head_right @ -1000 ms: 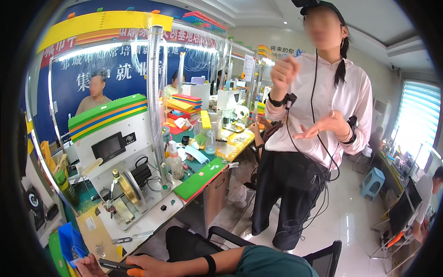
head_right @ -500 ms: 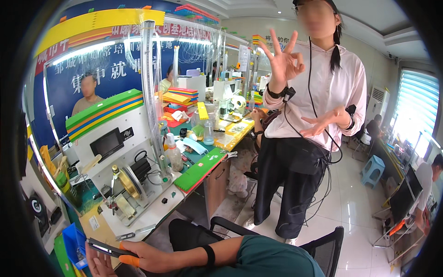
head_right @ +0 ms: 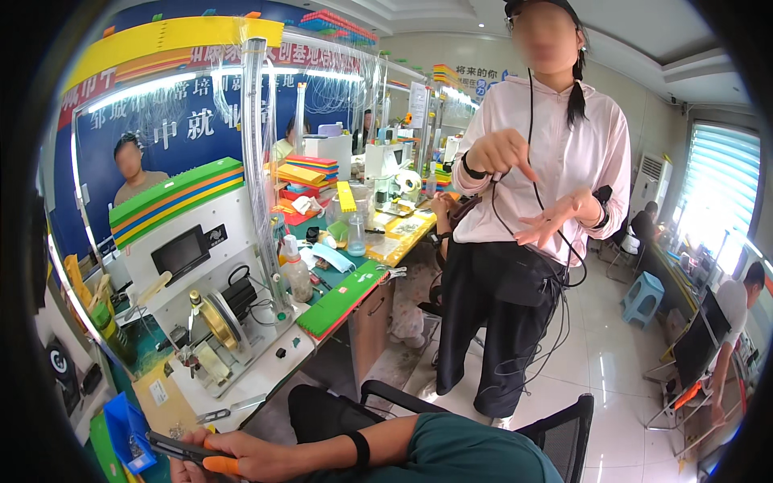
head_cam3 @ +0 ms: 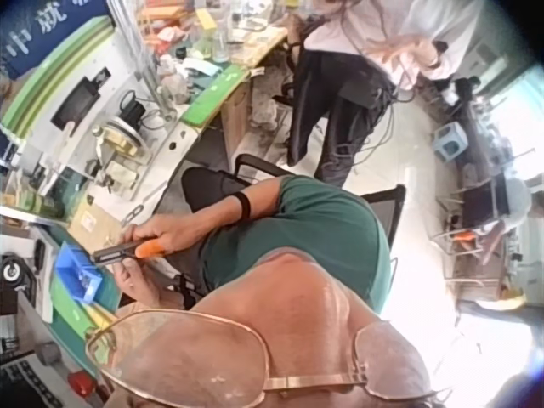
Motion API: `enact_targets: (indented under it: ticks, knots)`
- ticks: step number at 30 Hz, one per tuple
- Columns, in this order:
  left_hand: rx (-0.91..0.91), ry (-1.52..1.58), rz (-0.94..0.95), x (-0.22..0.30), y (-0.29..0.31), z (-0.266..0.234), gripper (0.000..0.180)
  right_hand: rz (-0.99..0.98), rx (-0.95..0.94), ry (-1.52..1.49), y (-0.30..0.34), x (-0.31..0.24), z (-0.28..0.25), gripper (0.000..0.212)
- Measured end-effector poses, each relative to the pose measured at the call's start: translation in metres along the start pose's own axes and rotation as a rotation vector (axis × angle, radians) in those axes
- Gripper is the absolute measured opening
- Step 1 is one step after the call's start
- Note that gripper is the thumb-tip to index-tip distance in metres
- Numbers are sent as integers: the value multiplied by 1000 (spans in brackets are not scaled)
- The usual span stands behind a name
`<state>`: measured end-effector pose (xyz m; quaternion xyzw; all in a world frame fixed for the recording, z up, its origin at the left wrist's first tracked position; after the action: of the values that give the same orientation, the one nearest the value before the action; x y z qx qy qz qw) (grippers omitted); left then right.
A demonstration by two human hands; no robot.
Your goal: Assembling small electronic or mechanical components using tools and glue at a workstation.
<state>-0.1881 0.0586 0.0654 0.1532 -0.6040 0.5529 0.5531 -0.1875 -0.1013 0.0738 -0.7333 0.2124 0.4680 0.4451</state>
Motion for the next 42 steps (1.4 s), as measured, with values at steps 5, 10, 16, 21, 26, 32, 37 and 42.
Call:
enact_targets:
  ticks: [5,10,16,21,26,32,37,42]
  knots:
    - [2,14,0,-4,2,-7,58,253,-155,-183,0,11,0,39]
    - [30,30,32,-12,-2,-20,55,232,-183,-332,-6,1,0,36]
    - [99,-113,-65,-6,33,-39,46,212,-314,-265,-8,20,21,46]
    - [-14,108,-64,-13,3,9,36,313,-142,-336,25,-11,-12,39]
    - [112,18,-141,-3,14,-5,35,368,-137,-606,14,13,5,45]
    - [89,58,-45,-5,33,-16,55,401,-261,-578,-1,7,18,45]
    - [36,64,73,-40,-9,-5,51,368,-137,-608,4,6,-11,51]
    - [72,78,55,-16,-1,6,46,429,-186,-651,-9,16,5,49]
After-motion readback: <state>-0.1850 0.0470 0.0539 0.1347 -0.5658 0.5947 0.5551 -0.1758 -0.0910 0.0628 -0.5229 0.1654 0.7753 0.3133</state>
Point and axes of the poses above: each hand's wrist, its own y-axis away from the middle knuckle, its own z-axis out of the palm, x = y × z, the point moved 2 cm from there along -y, towards the middle knuckle, and after that the axes turned 10 degrees about -x, right-handed, at the moved point
